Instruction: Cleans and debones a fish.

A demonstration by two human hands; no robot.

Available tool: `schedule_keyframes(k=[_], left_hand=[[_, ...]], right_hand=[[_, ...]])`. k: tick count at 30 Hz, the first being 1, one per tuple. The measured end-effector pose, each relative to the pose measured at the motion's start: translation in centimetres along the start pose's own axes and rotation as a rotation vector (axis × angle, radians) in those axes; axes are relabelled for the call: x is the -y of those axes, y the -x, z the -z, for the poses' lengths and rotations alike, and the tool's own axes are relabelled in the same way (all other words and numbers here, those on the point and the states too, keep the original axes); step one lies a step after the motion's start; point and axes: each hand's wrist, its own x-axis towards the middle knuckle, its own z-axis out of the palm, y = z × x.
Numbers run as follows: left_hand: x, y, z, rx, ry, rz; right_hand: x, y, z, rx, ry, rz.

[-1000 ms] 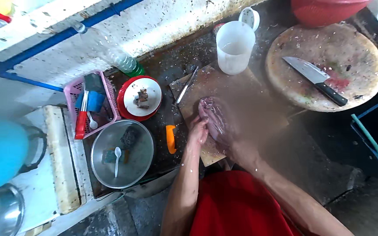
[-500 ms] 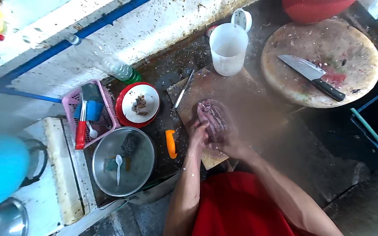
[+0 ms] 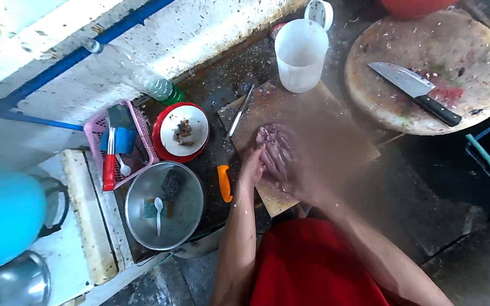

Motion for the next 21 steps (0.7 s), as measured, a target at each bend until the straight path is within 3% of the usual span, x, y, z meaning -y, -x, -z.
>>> schedule_keyframes(k=[4, 15, 18, 21], left_hand=[[-0.8, -0.9, -0.3, -0.051, -0.201, -0.043], [-0.7, 0.3, -0.8, -0.121, -0.328, -0.201], [-0.7, 0.5, -0.9, -0.138, -0.316, -0.204], [-0.2, 0.2, -0.4, -0.119, -0.223, -0.154]], right_hand=[[1.5, -0.1, -1.4, 0.054, 0.420, -0.057], [3.6, -1.7, -2.4, -0.019, 0.594, -0.035], [3.8, -2.3, -1.8, 0.062, 0.418, -0.055], [1.9, -3.1, -1.0, 0.135, -0.209, -0.009]])
